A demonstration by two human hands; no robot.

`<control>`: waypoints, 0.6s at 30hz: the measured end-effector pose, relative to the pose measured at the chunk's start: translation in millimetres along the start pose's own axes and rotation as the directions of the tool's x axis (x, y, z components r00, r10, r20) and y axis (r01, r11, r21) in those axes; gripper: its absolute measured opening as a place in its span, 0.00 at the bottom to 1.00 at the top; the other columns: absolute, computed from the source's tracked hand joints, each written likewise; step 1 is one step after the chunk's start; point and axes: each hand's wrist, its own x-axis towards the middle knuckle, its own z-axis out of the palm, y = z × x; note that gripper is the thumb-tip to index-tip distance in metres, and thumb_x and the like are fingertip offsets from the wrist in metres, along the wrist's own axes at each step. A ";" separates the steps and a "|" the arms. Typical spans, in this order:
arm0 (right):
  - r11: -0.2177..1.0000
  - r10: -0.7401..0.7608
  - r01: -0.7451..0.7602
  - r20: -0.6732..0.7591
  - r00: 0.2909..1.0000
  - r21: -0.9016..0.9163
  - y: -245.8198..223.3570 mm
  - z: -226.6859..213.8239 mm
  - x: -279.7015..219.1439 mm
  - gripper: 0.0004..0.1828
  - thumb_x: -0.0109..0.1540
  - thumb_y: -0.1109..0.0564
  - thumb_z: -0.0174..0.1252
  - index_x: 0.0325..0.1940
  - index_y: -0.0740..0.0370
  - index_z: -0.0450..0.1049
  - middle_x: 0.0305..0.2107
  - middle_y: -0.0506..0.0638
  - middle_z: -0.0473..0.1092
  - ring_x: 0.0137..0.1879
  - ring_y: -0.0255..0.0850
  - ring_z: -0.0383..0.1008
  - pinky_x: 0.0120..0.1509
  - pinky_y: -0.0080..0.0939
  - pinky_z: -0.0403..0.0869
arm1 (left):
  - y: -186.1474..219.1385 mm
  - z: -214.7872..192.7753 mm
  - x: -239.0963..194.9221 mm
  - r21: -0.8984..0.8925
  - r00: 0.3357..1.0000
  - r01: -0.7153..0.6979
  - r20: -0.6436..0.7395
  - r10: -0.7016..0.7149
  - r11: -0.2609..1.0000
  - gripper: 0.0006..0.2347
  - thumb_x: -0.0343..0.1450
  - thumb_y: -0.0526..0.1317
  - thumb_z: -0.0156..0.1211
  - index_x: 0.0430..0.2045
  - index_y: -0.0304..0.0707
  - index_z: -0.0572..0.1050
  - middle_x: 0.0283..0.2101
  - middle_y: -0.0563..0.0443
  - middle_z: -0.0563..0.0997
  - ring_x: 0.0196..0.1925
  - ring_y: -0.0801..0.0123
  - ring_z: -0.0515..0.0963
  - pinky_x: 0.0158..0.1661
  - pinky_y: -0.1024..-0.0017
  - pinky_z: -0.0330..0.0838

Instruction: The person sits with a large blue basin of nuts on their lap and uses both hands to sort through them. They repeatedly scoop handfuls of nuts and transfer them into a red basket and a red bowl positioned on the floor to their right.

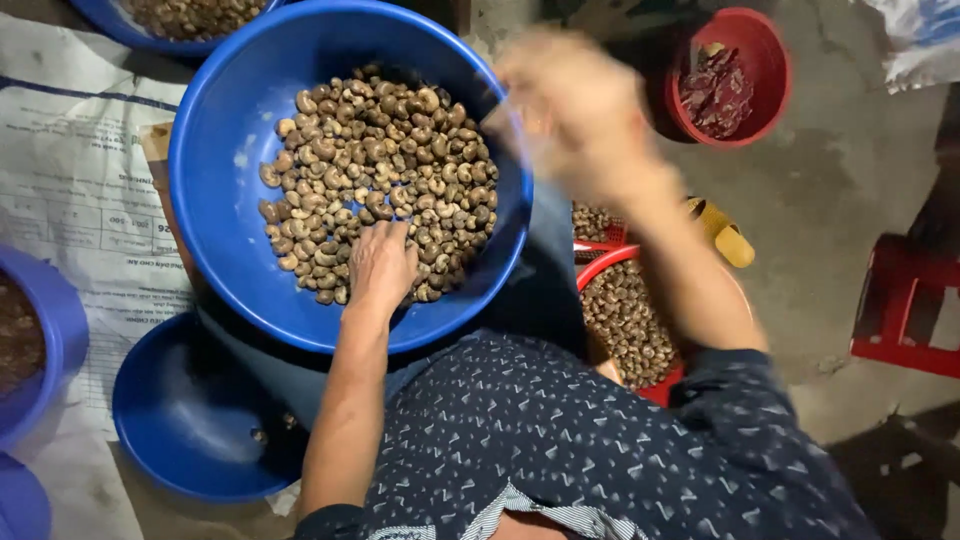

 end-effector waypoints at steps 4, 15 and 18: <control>0.996 -0.024 0.057 0.380 0.925 -0.075 -37.0 160.6 -42.6 0.04 0.68 0.48 0.57 0.42 0.47 0.74 0.30 0.39 0.73 0.39 0.37 0.79 0.40 0.38 0.79 | -21.4 22.4 -0.8 0.088 0.998 0.054 0.036 -0.057 0.995 0.12 0.70 0.40 0.62 0.45 0.38 0.76 0.44 0.41 0.78 0.51 0.43 0.78 0.50 0.49 0.71; 0.940 0.046 0.121 0.468 0.882 -0.320 -62.1 243.1 -106.1 0.09 0.61 0.56 0.53 0.42 0.52 0.78 0.39 0.56 0.74 0.37 0.55 0.80 0.29 0.53 0.76 | -18.7 18.7 -5.6 0.147 0.994 0.071 0.072 -0.083 0.987 0.13 0.70 0.40 0.64 0.44 0.32 0.77 0.42 0.39 0.74 0.45 0.43 0.77 0.46 0.50 0.72; 0.943 0.009 0.138 0.437 0.899 -0.302 -68.0 247.7 -114.3 0.07 0.63 0.55 0.53 0.41 0.52 0.77 0.37 0.54 0.73 0.42 0.54 0.79 0.36 0.48 0.76 | -18.5 18.7 -6.2 0.148 0.993 0.075 0.079 -0.087 0.986 0.16 0.70 0.39 0.63 0.51 0.33 0.76 0.43 0.39 0.74 0.46 0.43 0.77 0.48 0.49 0.71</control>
